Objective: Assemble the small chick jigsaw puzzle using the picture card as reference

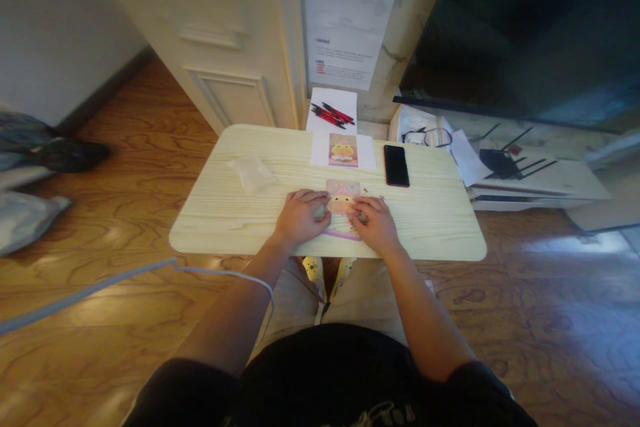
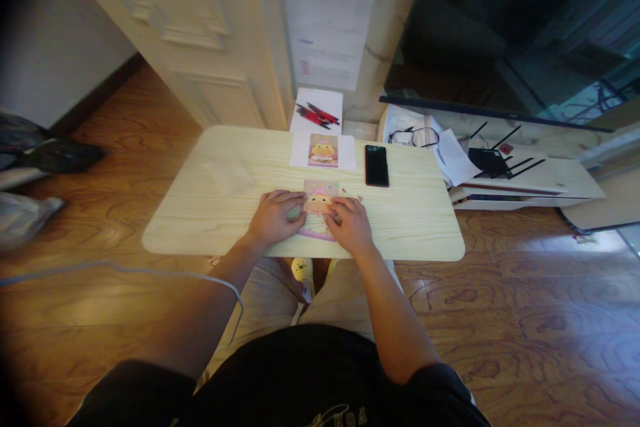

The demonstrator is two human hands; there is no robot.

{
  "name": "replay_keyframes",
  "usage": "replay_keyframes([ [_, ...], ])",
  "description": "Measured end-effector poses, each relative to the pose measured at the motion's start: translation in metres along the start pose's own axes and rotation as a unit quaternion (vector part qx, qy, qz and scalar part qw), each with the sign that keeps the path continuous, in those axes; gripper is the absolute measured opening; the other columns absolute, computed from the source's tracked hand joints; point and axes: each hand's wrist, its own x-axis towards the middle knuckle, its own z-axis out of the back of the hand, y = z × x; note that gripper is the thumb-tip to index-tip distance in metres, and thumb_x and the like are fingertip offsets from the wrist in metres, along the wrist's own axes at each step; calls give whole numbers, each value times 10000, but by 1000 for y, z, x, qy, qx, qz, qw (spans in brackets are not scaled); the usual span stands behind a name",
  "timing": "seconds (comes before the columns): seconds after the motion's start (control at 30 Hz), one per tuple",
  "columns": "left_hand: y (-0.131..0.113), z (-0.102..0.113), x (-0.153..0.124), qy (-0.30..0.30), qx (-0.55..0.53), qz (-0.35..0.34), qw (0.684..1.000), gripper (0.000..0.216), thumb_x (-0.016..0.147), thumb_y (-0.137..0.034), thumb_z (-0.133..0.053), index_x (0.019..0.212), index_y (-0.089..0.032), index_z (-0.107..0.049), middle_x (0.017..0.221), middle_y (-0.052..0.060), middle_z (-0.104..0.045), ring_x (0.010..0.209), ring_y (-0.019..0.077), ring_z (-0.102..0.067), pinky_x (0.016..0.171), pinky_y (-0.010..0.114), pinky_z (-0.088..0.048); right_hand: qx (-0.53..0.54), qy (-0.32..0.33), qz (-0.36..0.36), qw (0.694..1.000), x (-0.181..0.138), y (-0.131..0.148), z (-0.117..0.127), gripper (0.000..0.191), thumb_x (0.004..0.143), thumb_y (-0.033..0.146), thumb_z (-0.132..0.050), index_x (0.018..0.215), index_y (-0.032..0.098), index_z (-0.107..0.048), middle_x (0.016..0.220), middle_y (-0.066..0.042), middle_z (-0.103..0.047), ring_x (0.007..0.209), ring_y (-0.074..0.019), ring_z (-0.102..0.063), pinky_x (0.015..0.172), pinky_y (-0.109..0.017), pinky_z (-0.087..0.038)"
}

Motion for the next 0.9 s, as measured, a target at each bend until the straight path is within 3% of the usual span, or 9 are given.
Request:
replay_keyframes([
  [0.3, -3, 2, 0, -2, 6, 1, 1000, 361, 903, -339, -608, 1225, -284, -762, 1358, 33, -732, 1219, 295, -640, 1060, 523, -436, -10, -1, -3, 1000, 0, 1, 0, 170, 930, 278, -706, 1082, 255, -778, 1261, -78, -733, 1212, -278, -638, 1227, -564, -357],
  [0.73, 0, 0, 1, 6, -7, 2, 1000, 422, 877, -383, -657, 1275, -269, -745, 1379, 32, -716, 1248, 304, -616, 1088, 521, -404, -3, -2, 13, 1000, 1, -3, -1, 218, 992, 216, -613, 1125, 259, -780, 1251, -74, -731, 1205, -271, -630, 1142, -502, -468],
  [0.9, 1, -2, 1, 5, -17, 4, 1000, 417, 872, -393, -675, 1265, -276, -746, 1376, 36, -716, 1244, 314, -613, 1080, 523, -395, 0, -4, 14, 1000, 1, -2, 0, 220, 1001, 218, -601, 1118, 263, -782, 1248, -69, -733, 1207, -271, -626, 1165, -512, -446],
])
